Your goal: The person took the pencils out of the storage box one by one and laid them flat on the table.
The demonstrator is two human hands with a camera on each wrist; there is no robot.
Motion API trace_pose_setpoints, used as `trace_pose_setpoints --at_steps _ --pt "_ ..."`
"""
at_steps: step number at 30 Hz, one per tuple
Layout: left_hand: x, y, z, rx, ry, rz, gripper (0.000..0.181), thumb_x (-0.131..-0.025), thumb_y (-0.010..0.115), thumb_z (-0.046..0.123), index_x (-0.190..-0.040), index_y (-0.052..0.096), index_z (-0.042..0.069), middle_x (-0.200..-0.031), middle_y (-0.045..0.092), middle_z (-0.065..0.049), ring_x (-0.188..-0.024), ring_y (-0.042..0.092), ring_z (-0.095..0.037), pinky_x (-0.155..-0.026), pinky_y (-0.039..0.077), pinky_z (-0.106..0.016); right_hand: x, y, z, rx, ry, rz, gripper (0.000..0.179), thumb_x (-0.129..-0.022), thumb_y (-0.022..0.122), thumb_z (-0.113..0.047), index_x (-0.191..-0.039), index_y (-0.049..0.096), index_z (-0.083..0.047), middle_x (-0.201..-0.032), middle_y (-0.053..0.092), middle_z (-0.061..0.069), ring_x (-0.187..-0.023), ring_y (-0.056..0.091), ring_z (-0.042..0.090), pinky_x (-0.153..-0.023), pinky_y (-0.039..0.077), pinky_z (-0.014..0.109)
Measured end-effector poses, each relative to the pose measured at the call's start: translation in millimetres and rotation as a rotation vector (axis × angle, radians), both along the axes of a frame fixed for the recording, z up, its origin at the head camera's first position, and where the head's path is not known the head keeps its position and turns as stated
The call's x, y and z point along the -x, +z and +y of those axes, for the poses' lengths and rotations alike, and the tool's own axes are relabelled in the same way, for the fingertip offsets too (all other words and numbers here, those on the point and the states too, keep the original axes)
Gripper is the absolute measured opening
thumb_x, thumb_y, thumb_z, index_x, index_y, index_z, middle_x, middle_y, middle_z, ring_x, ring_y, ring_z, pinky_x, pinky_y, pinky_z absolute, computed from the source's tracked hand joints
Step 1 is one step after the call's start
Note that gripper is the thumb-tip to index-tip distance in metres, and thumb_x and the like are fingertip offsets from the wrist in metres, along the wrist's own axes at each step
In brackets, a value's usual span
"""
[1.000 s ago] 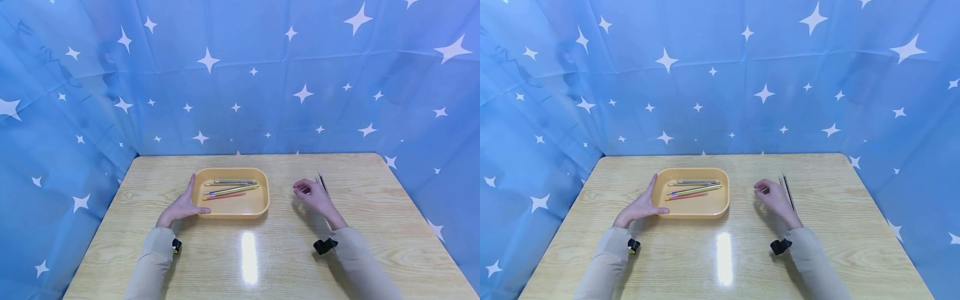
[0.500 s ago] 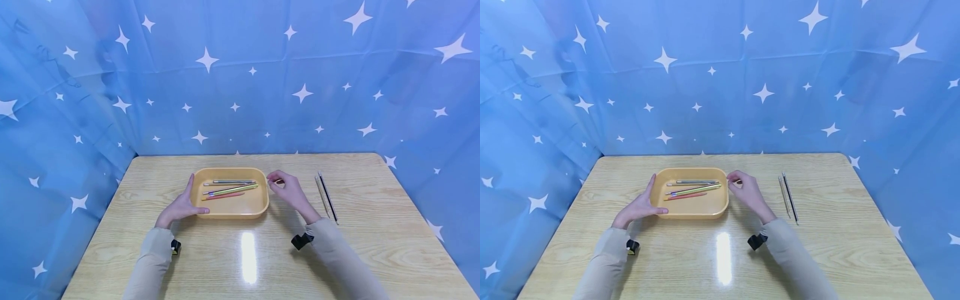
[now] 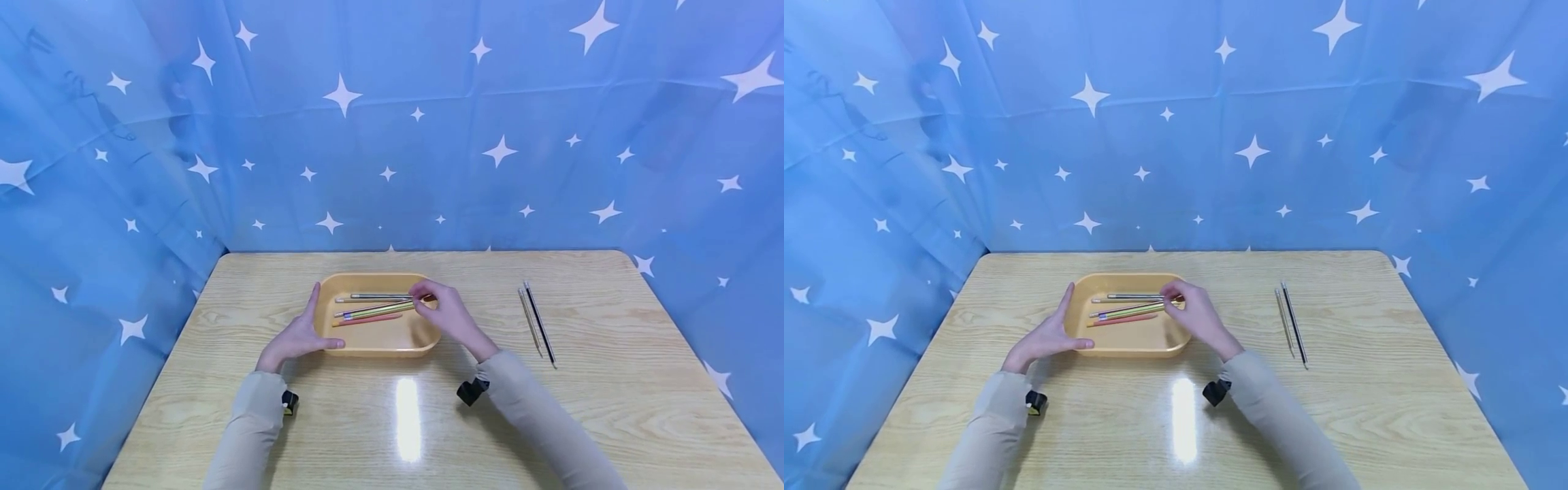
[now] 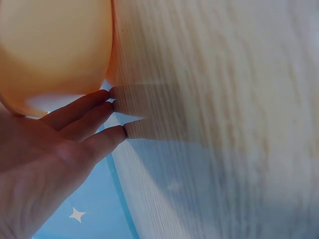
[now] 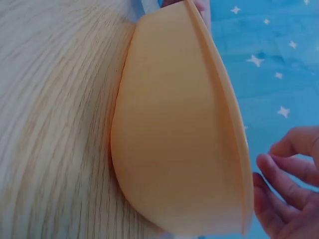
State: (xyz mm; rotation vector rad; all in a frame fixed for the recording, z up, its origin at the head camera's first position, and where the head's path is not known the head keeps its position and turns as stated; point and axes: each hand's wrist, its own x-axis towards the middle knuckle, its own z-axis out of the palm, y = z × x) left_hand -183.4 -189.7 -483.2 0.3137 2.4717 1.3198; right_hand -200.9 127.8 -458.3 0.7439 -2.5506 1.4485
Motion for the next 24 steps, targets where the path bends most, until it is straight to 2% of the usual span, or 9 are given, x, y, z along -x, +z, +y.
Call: trace_pose_setpoints --at_steps 4,14,24 --pt "-0.3 -0.1 -0.3 -0.014 -0.001 -0.004 0.134 -0.071 0.087 0.034 -0.153 -0.018 0.016 -0.154 0.017 -0.029 -0.129 0.04 -0.043 -0.104 0.032 -0.055 3.1 -2.8 -10 -0.018 0.054 -0.013 0.018 -0.084 0.063 0.007 -0.102 0.064 0.006 -0.093 0.068 0.018 -0.088 0.065 0.027 -0.08 0.054 0.042" --pt "1.5 0.8 1.7 -0.02 0.006 0.003 0.133 -0.071 0.087 0.033 -0.153 -0.017 0.016 -0.156 0.013 -0.027 -0.131 0.036 -0.045 -0.105 0.031 -0.055 9.4 -10.7 -34 -0.127 0.101 -0.052 0.014 -0.084 0.065 0.003 -0.098 0.066 0.003 -0.087 0.068 0.008 -0.08 0.063 0.017 -0.074 0.053 0.027" --pt "-0.3 -0.6 -0.4 -0.022 0.005 -0.006 0.132 -0.072 0.086 0.034 -0.153 -0.017 0.018 -0.157 0.01 -0.025 -0.134 0.033 -0.043 -0.107 0.029 -0.055 16.6 -17.5 -45 -0.183 0.107 -0.088 0.012 -0.085 0.065 -0.002 -0.097 0.068 0.0 -0.084 0.067 0.002 -0.077 0.061 0.013 -0.072 0.051 0.027"
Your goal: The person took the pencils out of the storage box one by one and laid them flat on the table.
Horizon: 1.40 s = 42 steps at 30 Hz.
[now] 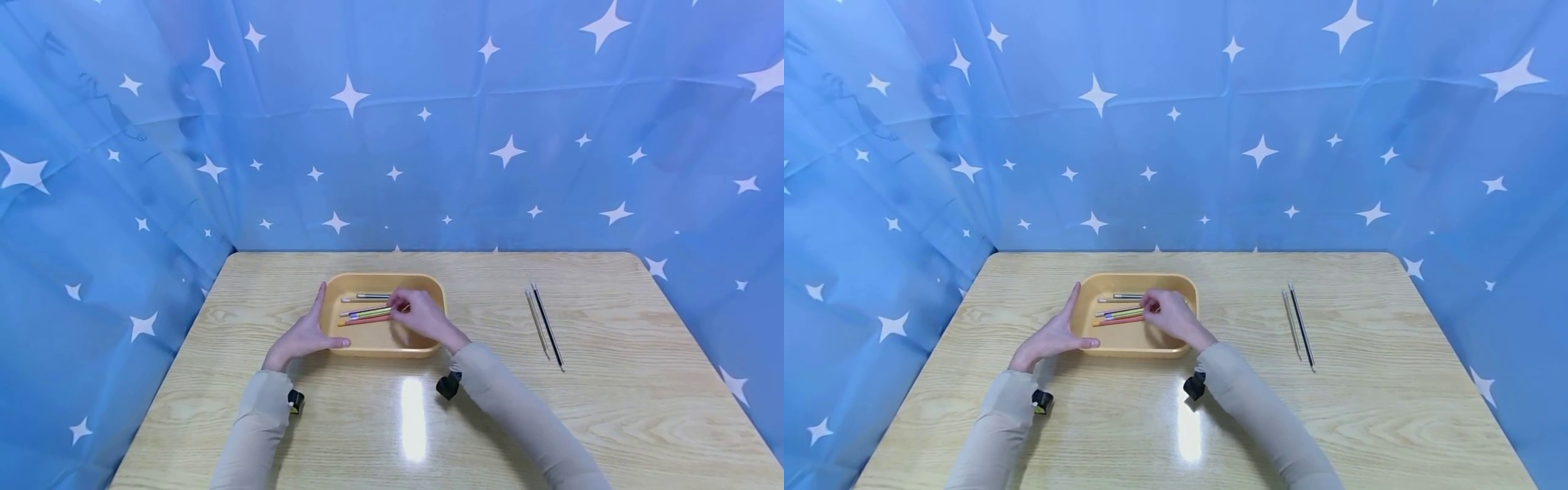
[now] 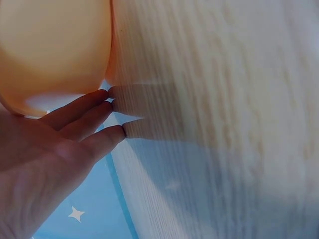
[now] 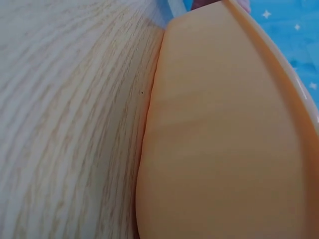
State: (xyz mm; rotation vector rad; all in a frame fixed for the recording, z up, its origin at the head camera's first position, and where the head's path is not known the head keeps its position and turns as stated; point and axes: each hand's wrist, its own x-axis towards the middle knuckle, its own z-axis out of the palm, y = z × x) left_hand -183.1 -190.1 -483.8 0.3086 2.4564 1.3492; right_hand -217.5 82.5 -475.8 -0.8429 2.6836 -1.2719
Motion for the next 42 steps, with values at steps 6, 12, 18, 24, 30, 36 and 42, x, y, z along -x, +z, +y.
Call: trace_pose_setpoints --at_steps 6,12,18,24,30,36,42 --pt "-1.0 0.2 0.7 -0.005 0.001 0.0 0.133 -0.071 0.086 0.034 -0.153 -0.017 0.017 -0.156 0.013 -0.027 -0.132 0.036 -0.043 -0.106 0.03 -0.055 4.0 -2.9 -4 -0.045 0.017 -0.056 0.013 -0.085 0.068 -0.005 -0.098 0.068 0.0 -0.083 0.066 -0.001 -0.077 0.061 0.012 -0.073 0.05 0.027" --pt "-1.9 -2.0 2.0 0.007 0.001 0.002 0.133 -0.071 0.086 0.035 -0.153 -0.017 0.018 -0.156 0.012 -0.027 -0.133 0.033 -0.045 -0.107 0.028 -0.055 4.3 -10.1 -6 -0.088 0.063 -0.13 0.011 -0.087 0.073 -0.012 -0.095 0.069 -0.006 -0.084 0.066 -0.003 -0.077 0.061 0.01 -0.072 0.051 0.026" --pt "-2.5 -2.0 1.9 0.018 0.004 0.0 0.133 -0.072 0.086 0.035 -0.153 -0.018 0.018 -0.156 0.011 -0.027 -0.134 0.031 -0.046 -0.107 0.028 -0.055 4.2 -12.6 -8 -0.112 0.078 -0.138 0.009 -0.089 0.071 -0.016 -0.095 0.07 -0.009 -0.086 0.067 -0.003 -0.079 0.061 0.009 -0.072 0.051 0.027" --pt "-1.7 -1.4 1.8 0.017 0.0 0.011 0.133 -0.072 0.086 0.034 -0.153 -0.017 0.017 -0.156 0.011 -0.026 -0.135 0.03 -0.045 -0.108 0.027 -0.055 4.6 -13.8 -9 -0.183 0.072 -0.114 0.009 -0.088 0.072 -0.017 -0.093 0.07 -0.01 -0.083 0.066 -0.005 -0.077 0.06 0.009 -0.071 0.05 0.027" --pt "-1.1 0.6 1.8 0.008 0.003 0.003 0.133 -0.071 0.087 0.035 -0.153 -0.017 0.018 -0.158 0.008 -0.023 -0.136 0.027 -0.044 -0.109 0.025 -0.054 3.8 -12.9 -10 -0.281 0.064 -0.055 0.013 -0.084 0.076 -0.014 -0.095 0.07 -0.008 -0.085 0.069 -0.001 -0.08 0.064 0.013 -0.075 0.052 0.03" --pt "-0.5 1.1 1.2 0.003 0.004 0.003 0.134 -0.07 0.087 0.038 -0.153 -0.016 0.017 -0.158 0.006 -0.023 -0.137 0.025 -0.045 -0.109 0.024 -0.055 4.4 -12.6 -11 -0.311 0.043 -0.053 0.014 -0.083 0.076 -0.01 -0.096 0.07 -0.009 -0.087 0.069 -0.001 -0.081 0.064 0.014 -0.078 0.051 0.032" --pt "0.2 1.0 0.8 0.008 0.013 0.004 0.134 -0.07 0.087 0.037 -0.153 -0.016 0.017 -0.158 0.008 -0.024 -0.137 0.026 -0.045 -0.109 0.025 -0.055 6.0 -12.0 -11 -0.296 0.066 -0.054 0.014 -0.084 0.075 -0.008 -0.096 0.07 -0.008 -0.085 0.068 -0.002 -0.08 0.063 0.013 -0.078 0.05 0.032"
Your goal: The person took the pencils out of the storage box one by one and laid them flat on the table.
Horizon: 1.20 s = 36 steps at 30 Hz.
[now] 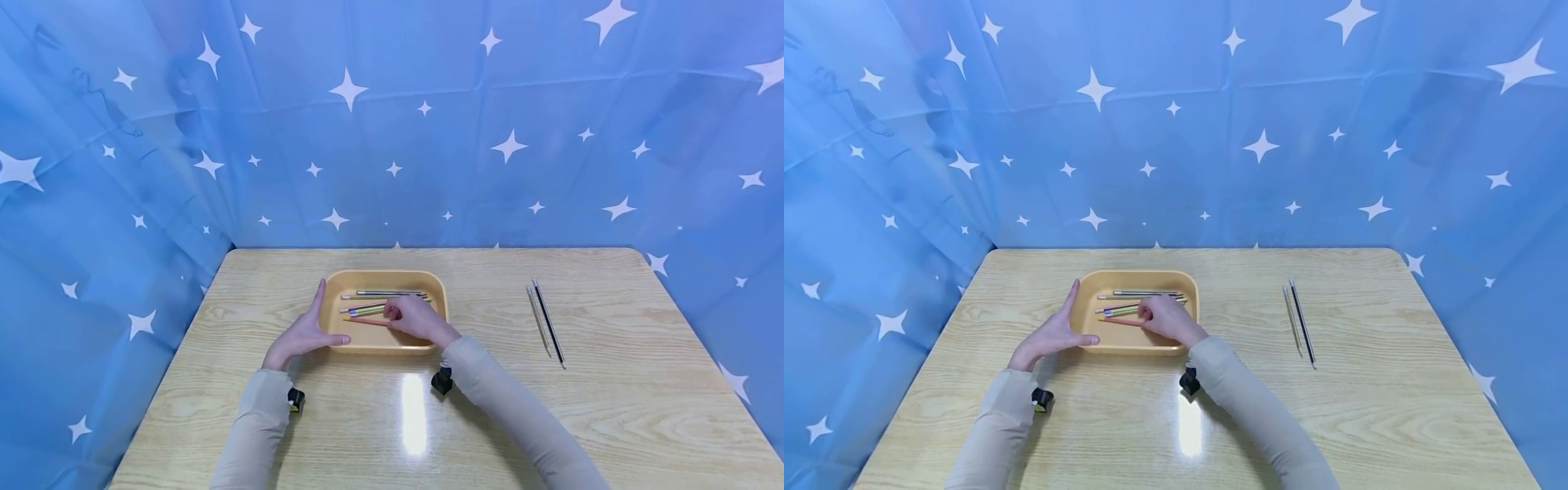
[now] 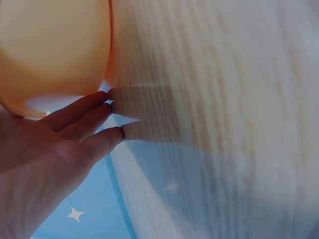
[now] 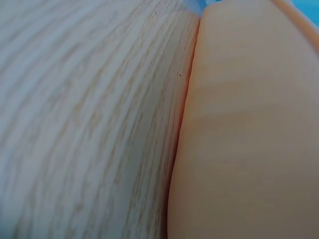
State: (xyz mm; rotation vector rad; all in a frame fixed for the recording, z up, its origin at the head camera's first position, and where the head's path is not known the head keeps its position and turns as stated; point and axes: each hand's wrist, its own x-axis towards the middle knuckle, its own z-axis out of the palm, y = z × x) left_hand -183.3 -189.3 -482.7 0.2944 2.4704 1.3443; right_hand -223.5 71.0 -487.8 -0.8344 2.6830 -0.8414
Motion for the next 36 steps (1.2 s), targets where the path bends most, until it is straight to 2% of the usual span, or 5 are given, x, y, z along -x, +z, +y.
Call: trace_pose_setpoints --at_steps 10,15,24,31,36 --pt "0.3 0.1 0.0 0.021 0.004 0.005 0.133 -0.071 0.086 0.038 -0.154 -0.015 0.017 -0.156 0.012 -0.026 -0.135 0.03 -0.045 -0.108 0.027 -0.055 1.3 1.5 1 0.102 0.069 -0.126 0.009 -0.087 0.07 -0.005 -0.095 0.073 -0.007 -0.076 0.064 -0.006 -0.069 0.055 0.007 -0.067 0.046 0.025" --pt "0.2 -0.3 0.1 0.015 0.003 0.006 0.132 -0.071 0.086 0.038 -0.154 -0.015 0.018 -0.157 0.01 -0.024 -0.135 0.029 -0.045 -0.108 0.027 -0.055 1.3 0.8 2 0.132 0.115 -0.139 0.012 -0.087 0.067 -0.002 -0.096 0.074 -0.006 -0.079 0.066 -0.005 -0.068 0.053 0.008 -0.067 0.044 0.024" --pt "-0.6 1.0 -0.2 0.024 -0.002 0.008 0.132 -0.072 0.085 0.041 -0.154 -0.015 0.018 -0.156 0.01 -0.027 -0.134 0.028 -0.049 -0.107 0.027 -0.058 2.6 1.5 5 0.225 0.086 -0.202 0.015 -0.089 0.067 -0.004 -0.102 0.073 -0.003 -0.082 0.066 -0.002 -0.071 0.056 0.01 -0.064 0.047 0.025" --pt "0.3 -1.4 1.1 0.018 0.009 -0.009 0.132 -0.071 0.085 0.041 -0.153 -0.016 0.02 -0.157 0.009 -0.025 -0.137 0.022 -0.047 -0.108 0.023 -0.058 -1.5 15.6 17 0.296 0.036 -0.126 0.019 -0.088 0.067 -0.003 -0.106 0.071 0.001 -0.087 0.068 0.009 -0.076 0.059 0.013 -0.068 0.05 0.026" --pt "0.3 -0.7 0.1 0.017 0.011 -0.007 0.133 -0.071 0.086 0.04 -0.153 -0.016 0.018 -0.157 0.008 -0.024 -0.138 0.022 -0.045 -0.109 0.022 -0.057 -4.4 29.7 34 0.393 0.0 -0.098 0.02 -0.088 0.064 0.002 -0.107 0.069 0.004 -0.091 0.068 0.015 -0.078 0.061 0.017 -0.068 0.052 0.027"
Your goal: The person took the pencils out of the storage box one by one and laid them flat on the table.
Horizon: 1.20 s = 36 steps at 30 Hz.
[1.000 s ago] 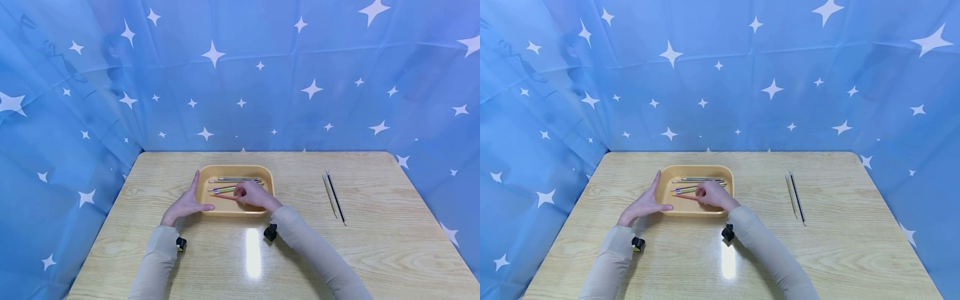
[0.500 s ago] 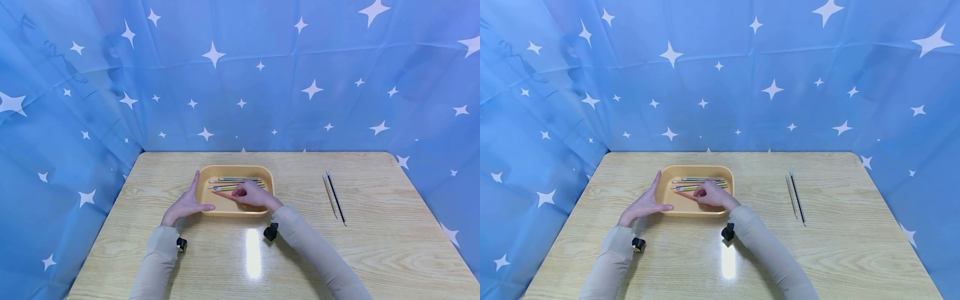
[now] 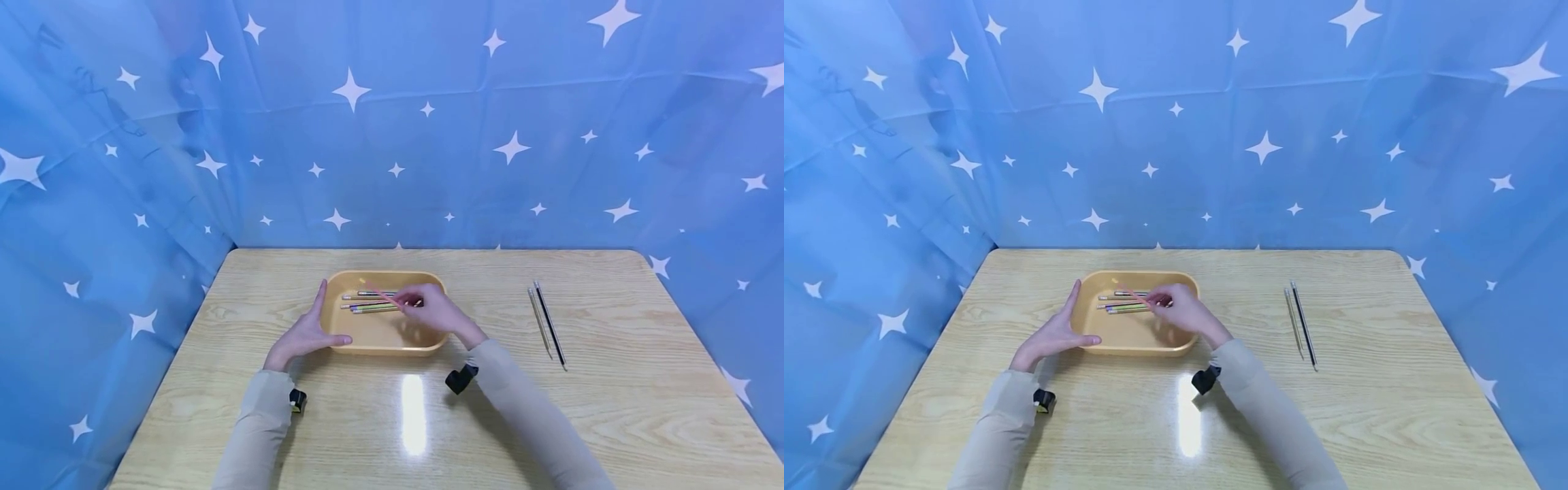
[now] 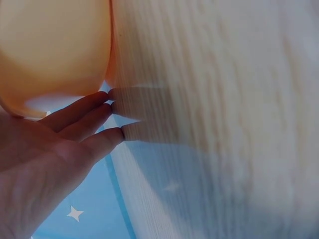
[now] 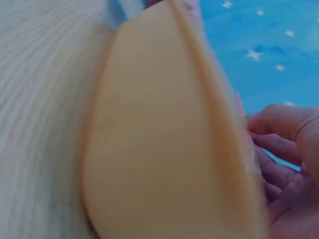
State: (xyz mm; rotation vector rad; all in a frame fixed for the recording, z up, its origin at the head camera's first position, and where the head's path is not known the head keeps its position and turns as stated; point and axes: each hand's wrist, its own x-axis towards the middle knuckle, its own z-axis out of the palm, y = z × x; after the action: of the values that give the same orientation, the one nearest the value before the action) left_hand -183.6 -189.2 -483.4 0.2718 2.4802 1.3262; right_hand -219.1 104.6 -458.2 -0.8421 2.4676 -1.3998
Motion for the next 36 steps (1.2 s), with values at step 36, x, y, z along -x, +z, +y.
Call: trace_pose_setpoints --at_steps 36 --pt "-1.1 -0.1 -0.3 -0.001 -0.003 -0.001 0.131 -0.073 0.084 0.038 -0.153 -0.017 0.02 -0.157 0.011 -0.025 -0.138 0.024 -0.044 -0.108 0.024 -0.058 -42.8 -17.8 166 -0.103 -0.566 -0.047 0.026 -0.093 0.058 -0.002 -0.118 0.061 0.008 -0.098 0.064 0.02 -0.079 0.061 0.025 -0.056 0.05 0.025"
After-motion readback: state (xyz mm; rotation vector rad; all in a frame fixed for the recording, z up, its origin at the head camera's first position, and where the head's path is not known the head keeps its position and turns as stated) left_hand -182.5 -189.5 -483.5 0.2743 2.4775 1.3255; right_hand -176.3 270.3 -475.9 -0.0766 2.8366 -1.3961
